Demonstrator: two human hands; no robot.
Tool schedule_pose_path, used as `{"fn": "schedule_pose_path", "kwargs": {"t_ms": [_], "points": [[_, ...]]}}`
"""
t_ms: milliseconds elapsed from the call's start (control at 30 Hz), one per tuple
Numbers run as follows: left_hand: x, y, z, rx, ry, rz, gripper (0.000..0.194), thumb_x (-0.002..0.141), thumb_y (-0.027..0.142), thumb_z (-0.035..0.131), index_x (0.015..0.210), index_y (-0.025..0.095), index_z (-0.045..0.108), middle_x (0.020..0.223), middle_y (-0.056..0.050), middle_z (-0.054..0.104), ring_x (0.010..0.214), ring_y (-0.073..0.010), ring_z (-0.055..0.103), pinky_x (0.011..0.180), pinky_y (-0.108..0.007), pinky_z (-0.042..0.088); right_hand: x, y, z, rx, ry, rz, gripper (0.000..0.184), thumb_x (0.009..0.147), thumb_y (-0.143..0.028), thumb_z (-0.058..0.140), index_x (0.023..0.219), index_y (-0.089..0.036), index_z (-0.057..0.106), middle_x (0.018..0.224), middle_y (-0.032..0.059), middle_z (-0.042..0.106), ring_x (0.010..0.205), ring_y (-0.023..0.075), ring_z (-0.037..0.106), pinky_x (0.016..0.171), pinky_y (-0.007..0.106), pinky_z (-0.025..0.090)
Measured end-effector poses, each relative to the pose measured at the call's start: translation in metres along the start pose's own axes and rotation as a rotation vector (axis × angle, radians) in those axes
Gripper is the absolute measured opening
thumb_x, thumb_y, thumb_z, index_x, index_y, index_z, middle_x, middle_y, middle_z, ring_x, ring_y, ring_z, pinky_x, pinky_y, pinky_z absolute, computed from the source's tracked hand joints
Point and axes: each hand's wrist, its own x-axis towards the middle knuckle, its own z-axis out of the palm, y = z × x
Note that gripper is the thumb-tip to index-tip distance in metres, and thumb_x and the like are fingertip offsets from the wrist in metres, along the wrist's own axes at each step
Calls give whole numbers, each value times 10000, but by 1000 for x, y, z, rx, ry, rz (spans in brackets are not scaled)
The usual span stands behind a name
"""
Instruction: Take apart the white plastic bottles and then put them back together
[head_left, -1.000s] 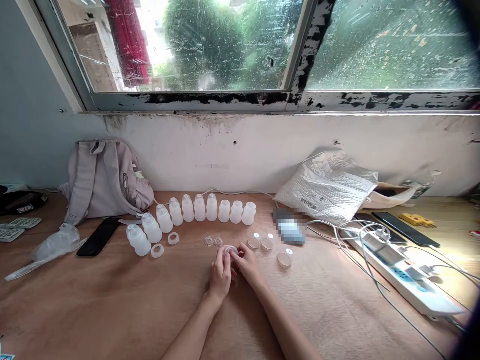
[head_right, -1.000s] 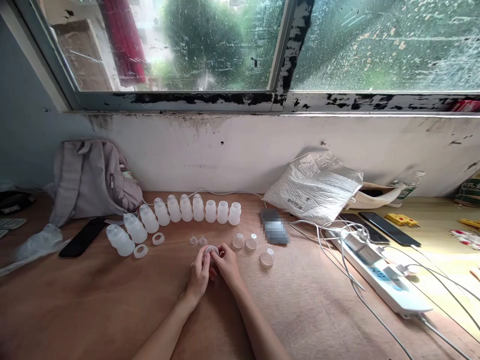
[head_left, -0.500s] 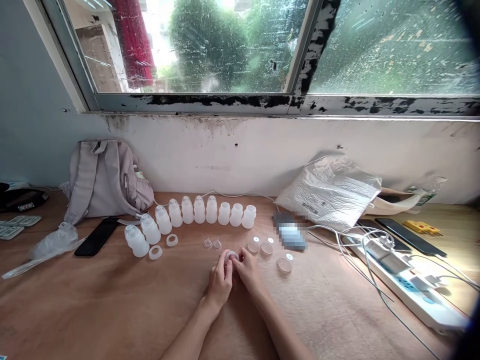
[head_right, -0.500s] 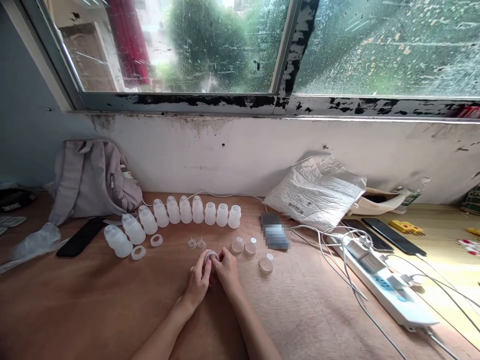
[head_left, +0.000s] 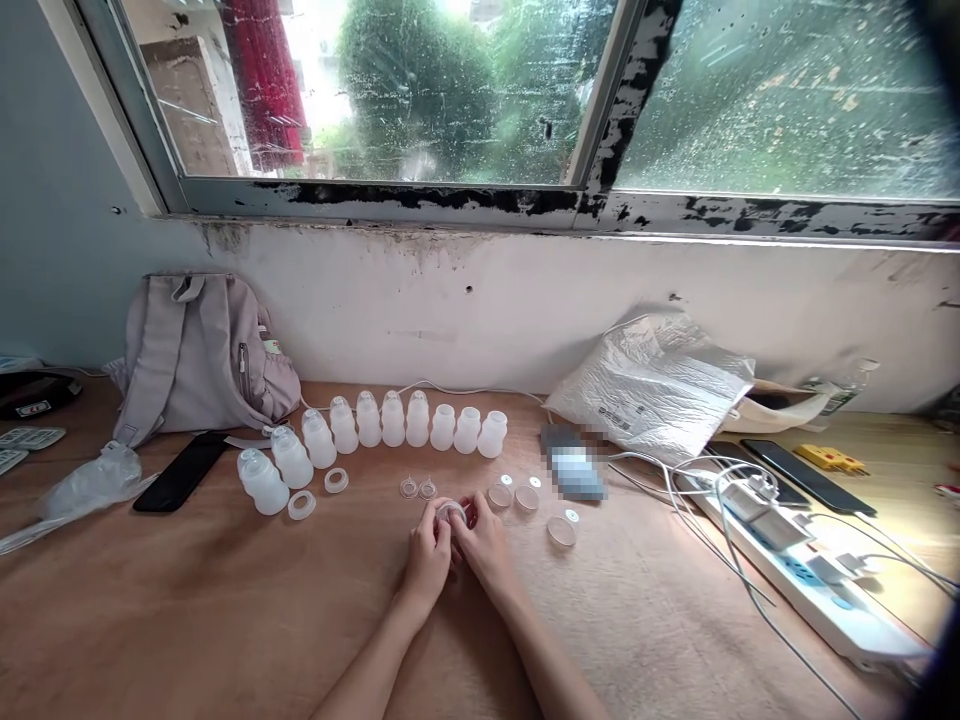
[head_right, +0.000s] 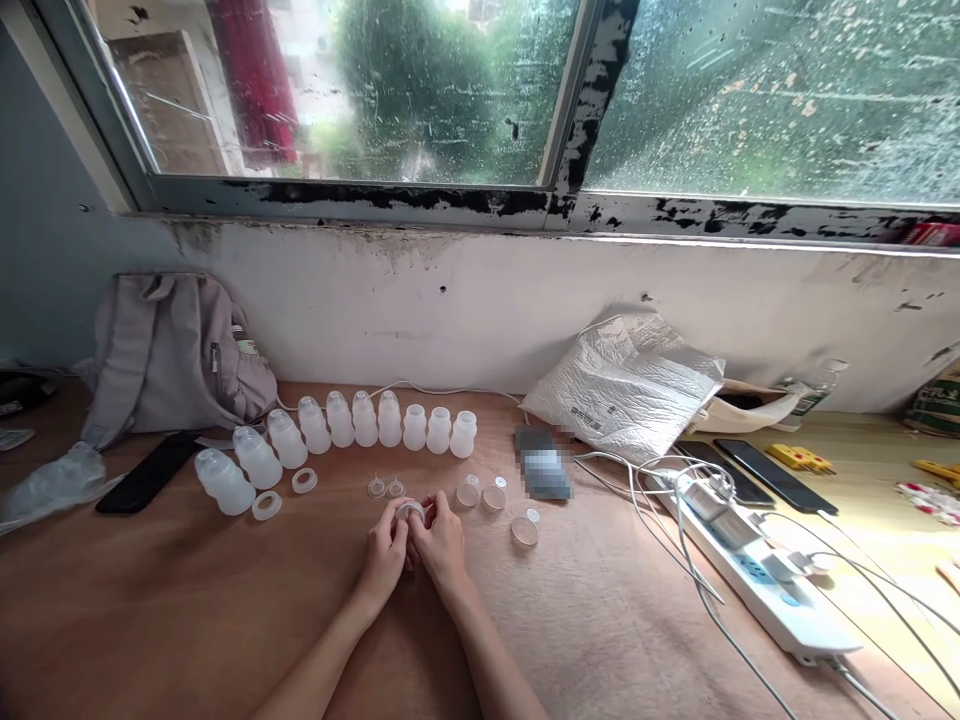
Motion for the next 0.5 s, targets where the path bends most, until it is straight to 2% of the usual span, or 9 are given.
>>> {"fn": "schedule_pose_path", "kwargs": {"t_ms": [67, 133, 233, 367, 500], "points": [[2, 0, -2, -17, 0, -53, 266, 806, 283, 337, 992, 192, 504, 737, -16, 637, 351, -84, 475, 350, -201, 384, -3, -5, -1, 52, -35, -35, 142, 716, -345, 471, 724, -206, 494, 537, -23, 515, 497, 131, 474, 495, 231, 329], [3, 0, -3, -15, 18, -64, 276, 803, 298, 344, 994, 186, 508, 732, -16, 635, 333, -77, 459, 330, -196, 366, -5, -9, -2, 70, -56, -65, 151, 742, -347, 450, 722, -203, 490, 551, -14, 523, 504, 132, 476, 509, 235, 338], [3, 0, -6, 29, 38, -15, 278, 800, 300, 358, 985, 197, 538, 824, -29, 644, 377, -80, 490, 387, -206, 405, -7, -10, -1, 37, -38, -78, 158, 752, -327, 440, 646, -210, 441, 580, 0, 534, 526, 137, 475, 523, 241, 341], [3, -1, -7, 79, 82, 57, 245, 789, 272, 387, 941, 199, 565, 878, -44, 643, 614, -129, 587, 565, -223, 459, -9, -9, 2, 19, -19, -96, 179, 754, -316, 442, 612, -214, 405, 576, -3, 523, 522, 133, 463, 519, 242, 342], [7, -1, -10, 41, 59, 19, 236, 803, 323, 370, 888, 194, 548, 771, -28, 633, 464, -98, 520, 469, -207, 425, -8, -10, 2, 101, -58, -112, 192, 762, -354, 454, 641, -205, 439, 581, -6, 526, 514, 125, 465, 513, 238, 359]]}}
